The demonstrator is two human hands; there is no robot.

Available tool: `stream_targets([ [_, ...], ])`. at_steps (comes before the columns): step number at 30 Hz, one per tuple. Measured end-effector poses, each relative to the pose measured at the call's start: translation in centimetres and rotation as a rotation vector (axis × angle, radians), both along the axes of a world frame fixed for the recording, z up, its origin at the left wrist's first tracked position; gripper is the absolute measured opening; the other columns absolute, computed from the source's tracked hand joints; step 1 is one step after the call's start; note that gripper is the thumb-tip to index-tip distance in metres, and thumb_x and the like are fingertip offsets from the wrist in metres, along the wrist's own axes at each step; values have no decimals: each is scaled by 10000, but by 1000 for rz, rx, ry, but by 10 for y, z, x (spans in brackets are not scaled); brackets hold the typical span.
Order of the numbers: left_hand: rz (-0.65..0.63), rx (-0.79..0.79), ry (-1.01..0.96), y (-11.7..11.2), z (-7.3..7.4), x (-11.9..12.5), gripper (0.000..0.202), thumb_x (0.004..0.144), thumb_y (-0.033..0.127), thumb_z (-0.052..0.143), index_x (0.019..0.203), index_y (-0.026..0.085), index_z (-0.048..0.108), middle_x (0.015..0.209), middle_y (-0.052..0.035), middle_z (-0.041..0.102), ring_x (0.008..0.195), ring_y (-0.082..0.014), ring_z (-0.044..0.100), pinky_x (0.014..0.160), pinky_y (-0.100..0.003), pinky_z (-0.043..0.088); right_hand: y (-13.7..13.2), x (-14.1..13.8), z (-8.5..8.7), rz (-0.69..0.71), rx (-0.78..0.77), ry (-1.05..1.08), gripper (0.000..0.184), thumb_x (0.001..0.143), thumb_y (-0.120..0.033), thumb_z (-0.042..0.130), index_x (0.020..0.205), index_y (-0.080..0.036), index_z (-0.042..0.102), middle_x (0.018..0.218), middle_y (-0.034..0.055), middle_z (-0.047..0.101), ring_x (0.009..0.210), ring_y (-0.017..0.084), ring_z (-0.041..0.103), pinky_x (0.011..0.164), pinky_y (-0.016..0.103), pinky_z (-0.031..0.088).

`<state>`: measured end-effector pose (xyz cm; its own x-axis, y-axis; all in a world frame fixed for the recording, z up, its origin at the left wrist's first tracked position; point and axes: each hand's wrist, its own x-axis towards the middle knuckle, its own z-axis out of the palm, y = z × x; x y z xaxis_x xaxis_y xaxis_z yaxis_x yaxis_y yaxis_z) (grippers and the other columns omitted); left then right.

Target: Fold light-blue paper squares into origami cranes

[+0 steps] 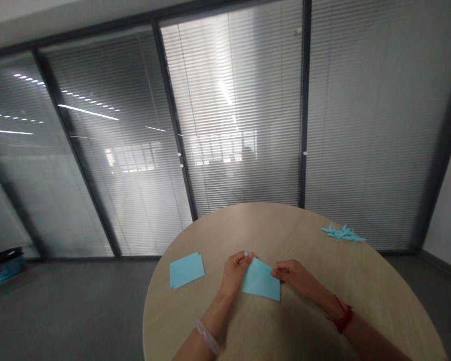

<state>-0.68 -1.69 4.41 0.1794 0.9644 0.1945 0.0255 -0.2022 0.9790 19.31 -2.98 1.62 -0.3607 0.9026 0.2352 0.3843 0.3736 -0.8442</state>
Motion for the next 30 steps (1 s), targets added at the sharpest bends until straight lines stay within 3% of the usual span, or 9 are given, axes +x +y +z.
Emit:
stream_targets([
  [3,75,22,12,3,1,-4,502,567,618,724,544,143,565,468,65,358,463,-71,287,464,-219,193,2,2,1,-63,-1,3,408,782,-505,530,553,-168,551,525,-24,478,525,132,438,533,247,305],
  [5,93,9,-17,4,1,-5,485,561,600,737,558,143,578,473,64,368,467,-74,301,471,-217,222,2,3,3,-125,-17,39,378,760,-494,558,604,-154,611,567,-6,539,563,149,486,562,253,341],
  [10,54,-27,-58,3,1,-5,496,587,628,696,537,153,561,515,36,441,513,-102,404,527,-229,348,1,6,6,-203,-26,162,373,758,-488,553,671,-138,651,612,17,590,608,171,532,583,260,383],
  [15,25,-14,-40,4,-3,-6,497,598,625,690,544,140,594,518,24,479,533,-113,446,557,-238,375,1,8,5,-240,59,76,378,783,-474,524,619,-152,637,570,4,557,589,167,505,570,263,367],
  [22,-16,-23,38,4,-3,-5,440,576,478,775,853,138,747,747,-76,717,674,-181,610,652,-277,447,-5,3,9,-261,145,-38,341,825,-424,508,660,-169,663,626,10,617,615,168,519,581,260,362],
  [27,-30,89,258,3,-8,-2,243,646,397,732,699,163,764,728,-70,733,676,-194,627,661,-276,443,-9,-3,10,-224,107,-29,324,832,-410,519,771,-155,710,710,38,675,669,185,575,612,263,399],
  [30,-45,110,278,1,-9,0,219,669,379,705,678,168,762,691,-56,724,645,-184,612,638,-269,433,-13,-8,14,-203,88,14,318,821,-416,537,840,-157,720,766,45,694,720,193,596,638,262,417],
])
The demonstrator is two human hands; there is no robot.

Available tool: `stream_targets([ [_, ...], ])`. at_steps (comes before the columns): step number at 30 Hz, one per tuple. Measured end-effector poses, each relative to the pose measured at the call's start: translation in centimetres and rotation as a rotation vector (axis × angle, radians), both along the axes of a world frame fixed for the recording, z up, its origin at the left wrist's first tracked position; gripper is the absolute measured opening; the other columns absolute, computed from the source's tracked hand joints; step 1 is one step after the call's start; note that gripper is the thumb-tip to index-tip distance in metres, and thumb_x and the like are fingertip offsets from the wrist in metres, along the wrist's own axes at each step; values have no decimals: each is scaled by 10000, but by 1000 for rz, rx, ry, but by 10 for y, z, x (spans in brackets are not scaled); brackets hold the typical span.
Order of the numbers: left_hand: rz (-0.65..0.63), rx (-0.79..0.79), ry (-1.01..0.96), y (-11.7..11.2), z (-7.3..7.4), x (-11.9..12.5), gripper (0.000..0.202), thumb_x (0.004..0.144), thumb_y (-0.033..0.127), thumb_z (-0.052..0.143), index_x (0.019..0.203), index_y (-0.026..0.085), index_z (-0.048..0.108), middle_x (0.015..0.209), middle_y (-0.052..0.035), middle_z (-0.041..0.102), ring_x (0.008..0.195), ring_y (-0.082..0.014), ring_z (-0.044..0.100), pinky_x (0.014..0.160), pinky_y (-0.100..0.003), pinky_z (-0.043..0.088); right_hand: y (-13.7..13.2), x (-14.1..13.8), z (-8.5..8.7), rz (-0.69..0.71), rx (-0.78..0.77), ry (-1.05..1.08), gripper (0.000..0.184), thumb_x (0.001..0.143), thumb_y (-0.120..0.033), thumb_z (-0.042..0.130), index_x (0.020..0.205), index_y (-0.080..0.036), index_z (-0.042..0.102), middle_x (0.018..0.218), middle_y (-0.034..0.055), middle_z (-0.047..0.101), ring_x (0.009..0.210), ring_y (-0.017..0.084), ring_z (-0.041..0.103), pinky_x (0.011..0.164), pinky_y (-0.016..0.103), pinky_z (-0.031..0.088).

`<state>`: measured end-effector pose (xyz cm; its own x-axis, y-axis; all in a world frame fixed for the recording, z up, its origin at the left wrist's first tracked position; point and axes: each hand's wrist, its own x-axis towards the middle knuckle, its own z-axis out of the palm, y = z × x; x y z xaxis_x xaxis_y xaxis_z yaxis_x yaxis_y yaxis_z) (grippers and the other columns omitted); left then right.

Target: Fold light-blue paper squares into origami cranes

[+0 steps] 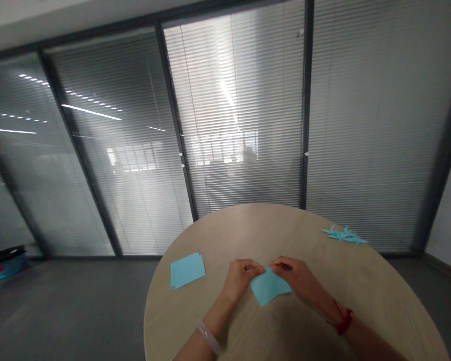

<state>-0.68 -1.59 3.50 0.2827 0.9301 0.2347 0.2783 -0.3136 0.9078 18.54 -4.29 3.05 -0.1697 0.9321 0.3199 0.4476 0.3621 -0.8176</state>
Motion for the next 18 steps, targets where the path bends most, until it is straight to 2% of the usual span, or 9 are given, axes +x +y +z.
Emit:
stream_targets([
  [2,-9,-14,-9,-2,1,2,223,668,377,700,673,163,762,674,-56,717,624,-179,601,616,-266,425,-3,-3,2,14,-11,-4,323,805,-430,555,861,-163,729,785,49,705,734,201,604,643,267,420],
  [11,-35,-75,-47,-9,4,7,255,646,404,707,674,157,764,667,-66,717,599,-178,585,587,-269,409,-2,-4,0,3,30,-13,346,816,-427,528,747,-175,756,769,64,735,721,221,634,658,290,435],
  [18,-8,-93,-42,-2,5,1,307,620,456,713,641,153,758,557,-25,642,536,-141,498,536,-250,341,4,4,2,-34,-57,63,340,737,-467,620,741,-155,754,686,44,706,646,199,599,574,266,410],
])
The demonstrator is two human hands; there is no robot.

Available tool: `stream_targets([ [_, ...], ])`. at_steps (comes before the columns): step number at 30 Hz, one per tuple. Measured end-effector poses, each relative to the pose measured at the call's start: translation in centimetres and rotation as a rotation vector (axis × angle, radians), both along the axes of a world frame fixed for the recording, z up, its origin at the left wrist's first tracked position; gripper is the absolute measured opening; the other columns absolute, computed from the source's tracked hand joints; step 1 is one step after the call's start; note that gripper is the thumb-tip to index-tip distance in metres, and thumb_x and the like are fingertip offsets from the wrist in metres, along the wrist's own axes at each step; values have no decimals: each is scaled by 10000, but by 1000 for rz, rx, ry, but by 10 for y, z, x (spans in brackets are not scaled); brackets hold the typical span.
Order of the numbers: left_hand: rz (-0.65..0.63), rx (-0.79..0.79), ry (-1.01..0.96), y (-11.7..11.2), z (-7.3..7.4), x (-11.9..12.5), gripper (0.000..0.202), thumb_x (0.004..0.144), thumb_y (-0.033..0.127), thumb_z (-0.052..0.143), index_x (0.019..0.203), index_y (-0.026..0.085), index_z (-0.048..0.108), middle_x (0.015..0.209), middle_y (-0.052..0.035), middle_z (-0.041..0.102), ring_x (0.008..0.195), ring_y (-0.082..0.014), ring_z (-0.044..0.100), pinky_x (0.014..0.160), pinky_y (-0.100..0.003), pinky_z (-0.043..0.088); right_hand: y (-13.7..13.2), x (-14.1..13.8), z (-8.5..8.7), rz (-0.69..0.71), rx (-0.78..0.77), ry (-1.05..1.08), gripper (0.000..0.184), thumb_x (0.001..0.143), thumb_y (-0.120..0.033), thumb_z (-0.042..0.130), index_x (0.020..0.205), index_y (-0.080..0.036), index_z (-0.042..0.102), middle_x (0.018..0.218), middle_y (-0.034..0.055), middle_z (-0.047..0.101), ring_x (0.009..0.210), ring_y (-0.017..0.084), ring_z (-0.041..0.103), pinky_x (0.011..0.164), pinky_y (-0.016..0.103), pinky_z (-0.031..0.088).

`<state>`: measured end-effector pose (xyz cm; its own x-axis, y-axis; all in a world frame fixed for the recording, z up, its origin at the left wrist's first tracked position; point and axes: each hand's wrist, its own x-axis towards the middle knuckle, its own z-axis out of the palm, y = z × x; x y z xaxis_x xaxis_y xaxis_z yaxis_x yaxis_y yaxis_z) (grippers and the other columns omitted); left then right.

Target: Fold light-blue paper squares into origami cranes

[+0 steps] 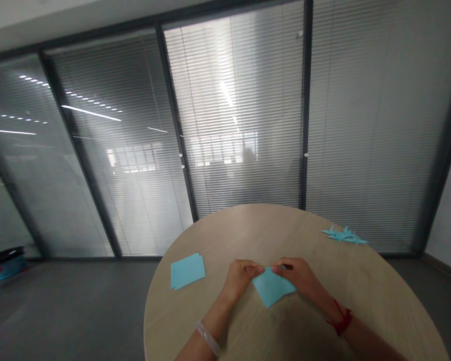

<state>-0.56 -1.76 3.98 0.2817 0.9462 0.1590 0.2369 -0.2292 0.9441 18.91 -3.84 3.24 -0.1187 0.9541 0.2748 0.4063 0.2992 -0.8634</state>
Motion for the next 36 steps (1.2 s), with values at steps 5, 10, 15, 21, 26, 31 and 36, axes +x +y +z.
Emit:
stream_targets([
  [5,-85,-69,-105,0,2,-3,396,613,525,721,636,131,744,535,-17,608,511,-122,462,551,-254,341,4,6,-1,-41,-11,88,373,740,-486,610,751,-136,742,706,58,698,661,198,599,596,268,422],
  [10,-96,-122,-139,-4,6,-1,444,542,573,760,619,137,727,531,-12,599,510,-122,464,547,-253,348,3,6,-1,-50,34,42,376,757,-485,588,711,-139,730,657,41,667,638,191,579,585,267,406],
  [15,-184,-203,-160,-5,8,-5,524,578,648,709,650,129,715,576,-16,613,566,-140,536,624,-270,426,7,8,-3,-43,49,56,355,772,-477,572,717,-159,721,697,42,686,672,197,595,611,269,428],
  [21,-315,-260,-247,-3,1,-9,528,664,636,669,751,116,712,704,-63,676,690,-186,625,780,-343,479,8,10,-1,-37,73,82,367,787,-476,560,788,-146,721,782,73,719,744,227,630,673,295,458],
  [26,-356,-270,-258,-7,6,-11,496,700,597,667,764,106,714,716,-77,679,725,-204,634,821,-367,471,7,11,0,-39,70,79,371,791,-475,559,815,-143,724,812,83,726,766,237,636,684,301,463],
  [31,-418,-280,-213,-12,10,-11,458,743,567,643,813,121,715,724,-48,648,679,-161,583,742,-313,464,6,9,0,9,74,34,351,815,-453,546,810,-149,721,776,60,714,732,214,628,653,282,457],
  [36,-419,-300,-144,-10,-3,-7,455,692,563,692,718,109,699,606,1,578,547,-104,466,598,-242,368,-1,-2,-3,76,93,3,340,851,-437,531,921,-166,724,886,76,724,790,219,648,711,302,493],
])
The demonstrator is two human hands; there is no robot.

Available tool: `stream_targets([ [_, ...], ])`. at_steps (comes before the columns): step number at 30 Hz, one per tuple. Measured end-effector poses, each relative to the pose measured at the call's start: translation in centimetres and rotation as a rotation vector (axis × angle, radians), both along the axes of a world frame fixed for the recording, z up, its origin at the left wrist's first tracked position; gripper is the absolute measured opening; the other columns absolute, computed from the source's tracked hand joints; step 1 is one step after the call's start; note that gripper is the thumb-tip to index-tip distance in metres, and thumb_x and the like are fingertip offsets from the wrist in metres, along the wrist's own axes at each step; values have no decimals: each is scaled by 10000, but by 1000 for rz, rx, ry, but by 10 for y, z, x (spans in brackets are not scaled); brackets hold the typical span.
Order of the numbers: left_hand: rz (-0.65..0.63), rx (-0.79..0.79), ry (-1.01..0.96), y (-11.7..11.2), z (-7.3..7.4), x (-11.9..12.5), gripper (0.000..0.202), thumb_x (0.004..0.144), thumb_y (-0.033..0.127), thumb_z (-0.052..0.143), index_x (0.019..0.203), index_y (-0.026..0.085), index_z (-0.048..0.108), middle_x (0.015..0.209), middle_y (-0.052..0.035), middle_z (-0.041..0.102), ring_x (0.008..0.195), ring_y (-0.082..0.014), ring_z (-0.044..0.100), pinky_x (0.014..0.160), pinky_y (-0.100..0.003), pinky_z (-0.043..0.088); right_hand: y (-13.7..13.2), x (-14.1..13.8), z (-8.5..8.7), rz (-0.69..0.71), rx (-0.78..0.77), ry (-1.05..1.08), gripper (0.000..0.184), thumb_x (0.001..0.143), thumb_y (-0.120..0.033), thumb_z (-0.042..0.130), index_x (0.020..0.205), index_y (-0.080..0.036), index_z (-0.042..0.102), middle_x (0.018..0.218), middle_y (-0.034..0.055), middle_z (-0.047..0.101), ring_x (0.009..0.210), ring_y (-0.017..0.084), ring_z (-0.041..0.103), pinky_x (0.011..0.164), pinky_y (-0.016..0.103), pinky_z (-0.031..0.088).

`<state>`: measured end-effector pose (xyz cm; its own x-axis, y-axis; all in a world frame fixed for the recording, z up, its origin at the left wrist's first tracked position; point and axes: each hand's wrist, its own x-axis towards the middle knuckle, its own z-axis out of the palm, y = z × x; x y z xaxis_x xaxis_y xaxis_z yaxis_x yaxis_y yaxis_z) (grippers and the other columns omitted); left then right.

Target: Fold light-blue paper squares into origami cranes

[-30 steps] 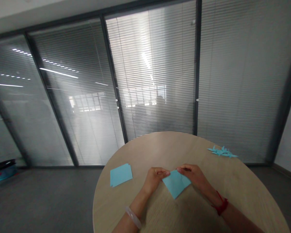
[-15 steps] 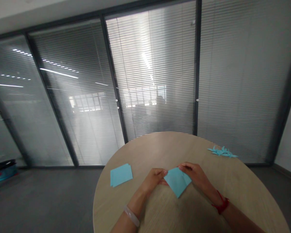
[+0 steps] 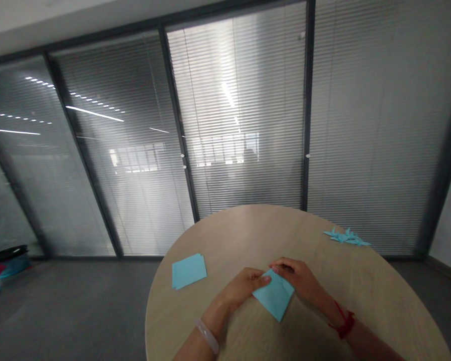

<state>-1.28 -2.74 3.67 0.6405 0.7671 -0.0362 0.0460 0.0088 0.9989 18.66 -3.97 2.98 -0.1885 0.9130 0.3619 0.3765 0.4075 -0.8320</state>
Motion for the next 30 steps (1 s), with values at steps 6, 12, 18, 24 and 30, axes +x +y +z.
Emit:
stream_targets([
  [6,202,-86,-162,4,1,2,533,626,594,721,784,86,718,682,-70,672,625,-176,578,658,-287,429,-2,1,-5,30,393,-49,378,920,-408,445,1214,-248,621,1281,103,558,1206,247,490,1033,416,386],
  [12,326,-145,-277,6,6,-1,501,624,539,757,805,73,719,651,-72,681,560,-146,569,592,-255,440,-1,3,-11,87,491,-201,291,910,-389,481,1087,-313,699,1527,5,261,1380,285,251,1109,514,263],
  [18,314,-136,-297,5,5,0,518,631,547,750,819,65,718,652,-77,681,563,-145,568,575,-248,433,1,1,-10,56,432,-205,155,789,-430,679,875,-334,764,1552,-78,198,1405,319,177,1123,563,196],
  [24,251,-63,-249,4,6,0,510,663,534,733,865,66,725,714,-88,694,631,-163,598,654,-270,454,-1,1,-6,-20,294,-85,200,765,-456,690,770,-272,769,1497,-8,348,1375,308,268,1129,535,211],
  [30,155,-37,-159,2,4,5,490,661,517,737,907,94,726,811,-79,691,775,-215,621,783,-355,481,4,1,-5,-65,126,45,239,753,-422,670,706,-192,711,1216,121,613,1106,276,556,984,414,392],
])
